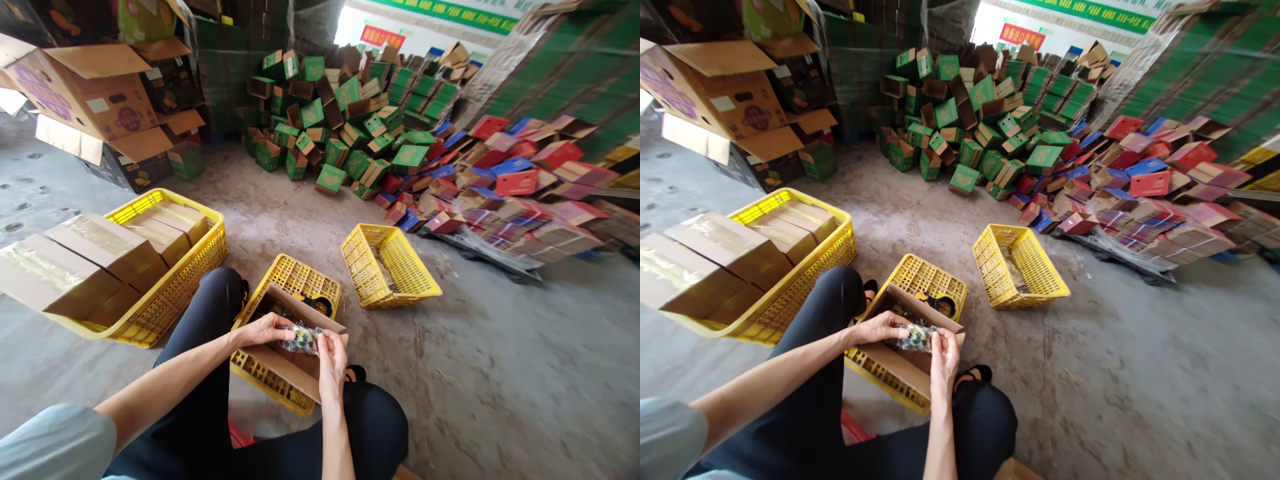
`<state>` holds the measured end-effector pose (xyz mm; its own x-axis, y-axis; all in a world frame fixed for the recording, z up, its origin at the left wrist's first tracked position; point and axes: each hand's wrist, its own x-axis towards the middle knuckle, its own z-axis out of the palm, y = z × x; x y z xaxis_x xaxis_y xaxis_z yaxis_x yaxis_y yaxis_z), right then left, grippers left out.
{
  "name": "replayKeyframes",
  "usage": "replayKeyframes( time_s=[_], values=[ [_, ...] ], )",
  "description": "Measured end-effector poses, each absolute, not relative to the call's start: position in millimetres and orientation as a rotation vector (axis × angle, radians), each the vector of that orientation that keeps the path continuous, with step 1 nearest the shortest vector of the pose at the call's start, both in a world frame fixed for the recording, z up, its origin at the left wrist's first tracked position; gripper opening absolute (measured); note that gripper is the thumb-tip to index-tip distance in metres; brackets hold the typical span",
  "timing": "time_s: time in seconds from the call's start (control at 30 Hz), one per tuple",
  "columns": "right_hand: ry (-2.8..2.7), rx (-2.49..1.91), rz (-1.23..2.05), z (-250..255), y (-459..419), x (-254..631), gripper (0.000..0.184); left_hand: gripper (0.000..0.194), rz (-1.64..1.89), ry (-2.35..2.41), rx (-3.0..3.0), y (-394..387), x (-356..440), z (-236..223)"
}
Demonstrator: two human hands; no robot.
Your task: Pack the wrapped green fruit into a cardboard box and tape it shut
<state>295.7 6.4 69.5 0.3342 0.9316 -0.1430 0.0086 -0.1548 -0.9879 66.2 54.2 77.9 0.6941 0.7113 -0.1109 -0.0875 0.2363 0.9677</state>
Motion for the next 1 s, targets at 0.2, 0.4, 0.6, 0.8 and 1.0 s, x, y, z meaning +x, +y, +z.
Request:
replayKeyframes(
  time_s=[0.2, 0.4, 0.6, 0.8, 1.0],
  values=[
    [-0.898, -1.391, 1.241, 70.9, 5.8, 294.1, 0.062, 0.060, 0.660, 0.650, 1.198, 56.7, 65.6, 71.0],
    [-0.950, -1.444, 1.121, 77.9, 2.9, 294.6, 0.046, 0.078, 0.685, 0.690, 1.113, 54.9, 69.2, 62.5],
    [-1.091, -1.468, 0.965, 82.6, 2.2, 296.3, 0.044, 0.090, 0.603, 0.875, 0.886, 52.1, 69.7, 64.3],
    [-1.237, -1.309, 1.092, 79.4, 0.0, 289.3, 0.033, 0.079, 0.537, 0.812, 0.802, 53.4, 69.3, 62.7],
    [-1.130, -1.285, 1.170, 83.4, 1.8, 286.7, 0.034, 0.060, 0.754, 0.745, 0.829, 56.9, 68.9, 63.9]
  ],
)
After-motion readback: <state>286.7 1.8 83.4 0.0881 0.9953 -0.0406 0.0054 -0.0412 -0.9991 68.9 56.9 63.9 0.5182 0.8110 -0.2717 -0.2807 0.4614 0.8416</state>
